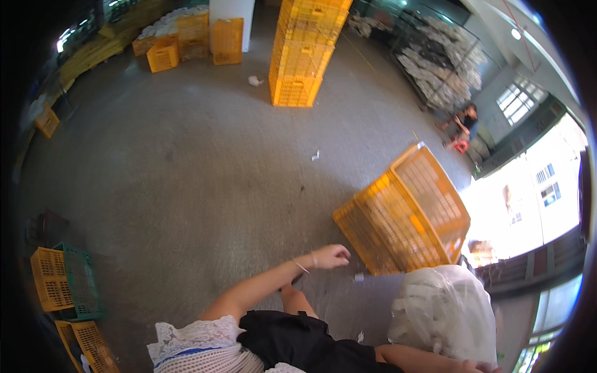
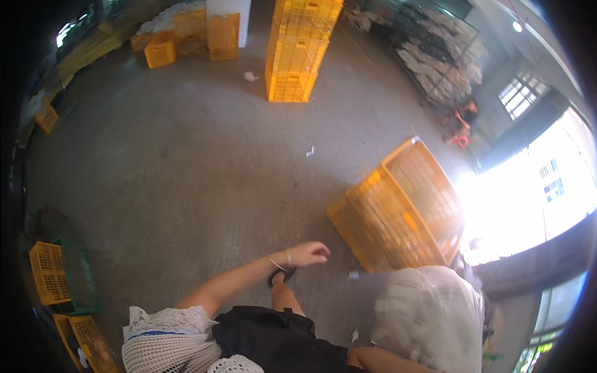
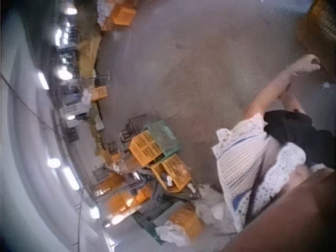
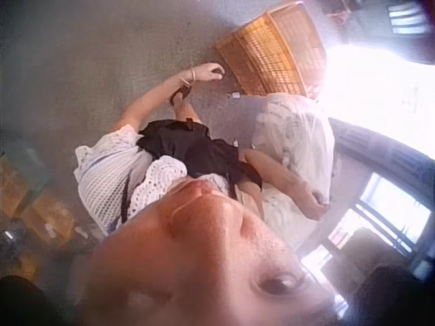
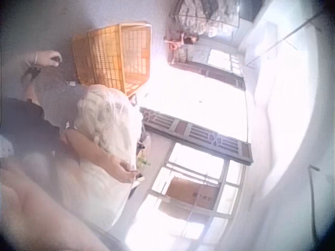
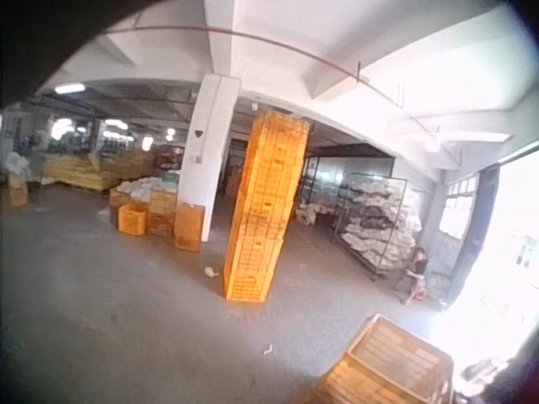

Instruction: The person unpacks white shoe insoles from a plastic bag, places them on a wire rack, then repacks them into the bag. The person writes on a document with a pen and moves the bag across the room.

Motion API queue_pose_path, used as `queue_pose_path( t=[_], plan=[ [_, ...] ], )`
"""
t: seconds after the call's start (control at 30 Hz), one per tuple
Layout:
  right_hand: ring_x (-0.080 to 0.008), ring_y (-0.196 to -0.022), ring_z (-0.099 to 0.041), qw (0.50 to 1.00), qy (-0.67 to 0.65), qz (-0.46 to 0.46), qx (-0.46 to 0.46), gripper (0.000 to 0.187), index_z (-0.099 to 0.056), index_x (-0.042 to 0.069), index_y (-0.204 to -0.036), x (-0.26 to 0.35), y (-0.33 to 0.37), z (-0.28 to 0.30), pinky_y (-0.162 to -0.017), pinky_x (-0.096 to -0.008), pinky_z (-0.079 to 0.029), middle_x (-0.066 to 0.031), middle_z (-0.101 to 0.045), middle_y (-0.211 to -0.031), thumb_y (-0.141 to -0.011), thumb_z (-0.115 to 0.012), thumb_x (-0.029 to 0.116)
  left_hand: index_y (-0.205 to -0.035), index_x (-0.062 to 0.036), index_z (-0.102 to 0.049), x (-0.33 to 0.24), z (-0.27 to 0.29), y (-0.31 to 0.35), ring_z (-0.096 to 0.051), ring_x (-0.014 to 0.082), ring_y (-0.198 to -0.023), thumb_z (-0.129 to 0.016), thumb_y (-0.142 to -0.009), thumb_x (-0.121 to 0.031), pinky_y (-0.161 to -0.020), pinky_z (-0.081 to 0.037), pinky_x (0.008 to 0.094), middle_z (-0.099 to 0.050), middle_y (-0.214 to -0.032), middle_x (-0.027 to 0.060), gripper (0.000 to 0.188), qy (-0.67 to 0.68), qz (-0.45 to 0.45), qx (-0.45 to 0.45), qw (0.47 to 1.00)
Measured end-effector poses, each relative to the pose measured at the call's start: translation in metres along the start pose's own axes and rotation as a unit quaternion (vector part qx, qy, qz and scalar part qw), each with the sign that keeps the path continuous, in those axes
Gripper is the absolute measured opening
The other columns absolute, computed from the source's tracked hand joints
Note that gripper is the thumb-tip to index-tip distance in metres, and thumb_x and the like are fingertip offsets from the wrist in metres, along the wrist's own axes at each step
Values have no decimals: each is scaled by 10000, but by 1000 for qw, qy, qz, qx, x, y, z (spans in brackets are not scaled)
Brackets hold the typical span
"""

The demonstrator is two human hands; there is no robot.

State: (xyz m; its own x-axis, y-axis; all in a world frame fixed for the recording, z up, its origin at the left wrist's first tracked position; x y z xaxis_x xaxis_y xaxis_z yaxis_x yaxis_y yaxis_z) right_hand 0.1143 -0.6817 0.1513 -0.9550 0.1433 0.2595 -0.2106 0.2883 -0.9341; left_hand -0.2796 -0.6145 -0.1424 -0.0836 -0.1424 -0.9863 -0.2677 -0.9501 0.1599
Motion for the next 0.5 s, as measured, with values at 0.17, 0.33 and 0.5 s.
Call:
queue_pose_path(
  t=[0.17,0.33,0.5],
  plan=[
    [-216,-738,-532,984,-121,-54,117,191,-642,6,-990,159,82,-158,-671,-327,-433,-101,-554,-807,-857,-534,88,-1190,-55,-524,-59,114,-117,-587,139,-911,-469,-949,-416,-789,-491,309,-598,-1017,55,437,82,36,57,994],
    [-150,-901,-523,798,-467,-374,72,189,-649,-5,-924,332,145,-275,-796,-270,-399,-64,-581,-907,-780,-642,118,-1286,-44,-469,-84,270,-239,-549,236,-1091,-418,-924,-519,-940,-447,363,-587,-1154,91,599,421,64,-151,892],
    [-131,-869,-510,636,-437,-624,126,153,-628,-5,-878,474,226,-405,-790,-256,-401,-40,-556,-870,-774,-638,107,-1267,-11,-504,-84,396,-333,-556,236,-1106,-338,-915,-580,-979,-412,351,-587,-1206,120,690,476,24,-249,843]
  ],
)
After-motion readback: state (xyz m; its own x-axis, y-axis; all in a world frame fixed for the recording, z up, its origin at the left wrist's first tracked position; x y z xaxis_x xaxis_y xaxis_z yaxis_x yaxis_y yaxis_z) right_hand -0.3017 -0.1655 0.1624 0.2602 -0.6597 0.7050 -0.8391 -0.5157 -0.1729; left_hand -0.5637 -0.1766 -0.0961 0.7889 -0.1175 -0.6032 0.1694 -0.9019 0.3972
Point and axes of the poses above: each hand's wrist, its own y-axis away from the middle knuckle, its own z-axis out of the back of the hand, x = y × z, the point moved 1 cm from there along -y, towards the middle knuckle
